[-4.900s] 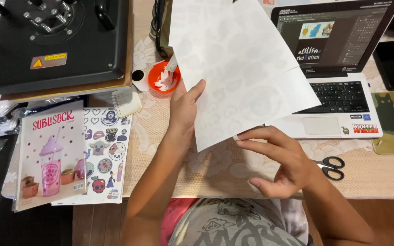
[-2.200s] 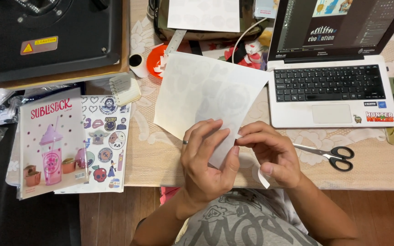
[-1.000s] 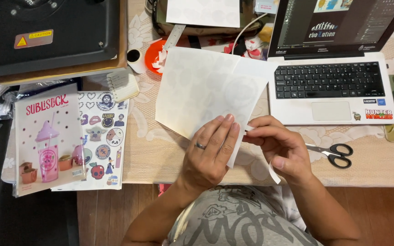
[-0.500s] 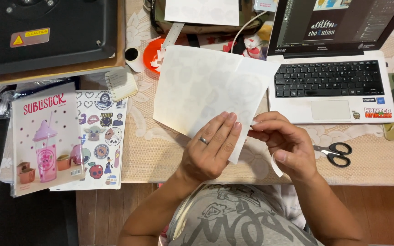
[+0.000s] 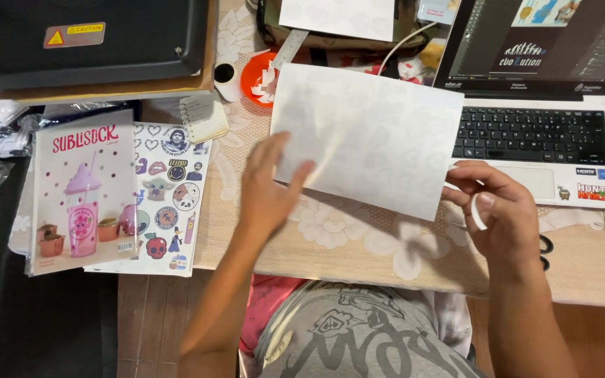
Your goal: The person peels a sticker from a white sheet using their fingers, then places the sheet on a bag. They continue peeling stickers from the sheet and later pick up a sticker sheet package.
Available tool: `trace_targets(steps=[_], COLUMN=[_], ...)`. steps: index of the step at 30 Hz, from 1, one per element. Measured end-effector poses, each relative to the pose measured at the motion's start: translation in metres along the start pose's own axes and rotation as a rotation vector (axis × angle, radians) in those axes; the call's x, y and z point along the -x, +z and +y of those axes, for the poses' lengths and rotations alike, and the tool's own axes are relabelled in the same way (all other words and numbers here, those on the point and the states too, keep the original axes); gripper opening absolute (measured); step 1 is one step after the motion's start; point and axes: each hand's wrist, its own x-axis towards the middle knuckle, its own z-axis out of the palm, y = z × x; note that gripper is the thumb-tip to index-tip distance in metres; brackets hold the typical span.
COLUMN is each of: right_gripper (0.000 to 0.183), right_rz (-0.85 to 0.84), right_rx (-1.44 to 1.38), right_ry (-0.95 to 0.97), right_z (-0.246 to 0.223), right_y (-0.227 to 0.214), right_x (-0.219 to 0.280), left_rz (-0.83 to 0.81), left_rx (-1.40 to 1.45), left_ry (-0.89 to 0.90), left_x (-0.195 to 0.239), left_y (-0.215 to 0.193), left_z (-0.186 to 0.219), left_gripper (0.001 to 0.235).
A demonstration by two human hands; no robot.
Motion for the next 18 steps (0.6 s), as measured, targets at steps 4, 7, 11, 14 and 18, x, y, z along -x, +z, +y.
trace_targets(steps=[4, 7, 11, 14, 18], right_gripper=[0.061, 0.061, 0.056, 0.057, 0.023], right_rz=[0.061, 0.05, 0.075, 0.084, 0.142], right_rx=[0.045, 0.092, 0.105, 0.115, 0.148], right_ry=[0.055, 0.103, 0.103, 0.093, 0.11], right_z=[-0.011, -0.012, -0.014, -0.015, -0.022], right_y=[-0.008, -0.014, -0.026, -0.038, -0.04], right_x=[-0.007, -0.009, -0.015, -0.018, -0.016], left_rz=[0.073, -0.057, -0.044, -0.062, -0.141], left_rx=[0.17, 0.326, 0.576, 0.701, 0.681], left_ry=[-0.238, -0.466, -0.345, -0.263, -0.327], left_x=[-0.044, -0.057, -0.069, -0.06, -0.034], left_y=[-0.008, -0.012, 0.001, -0.007, -0.024], left_z=[-0.038, -0.037, -0.073, -0.069, -0.046], left_gripper=[0.07, 0.066, 0.039, 0.041, 0.058])
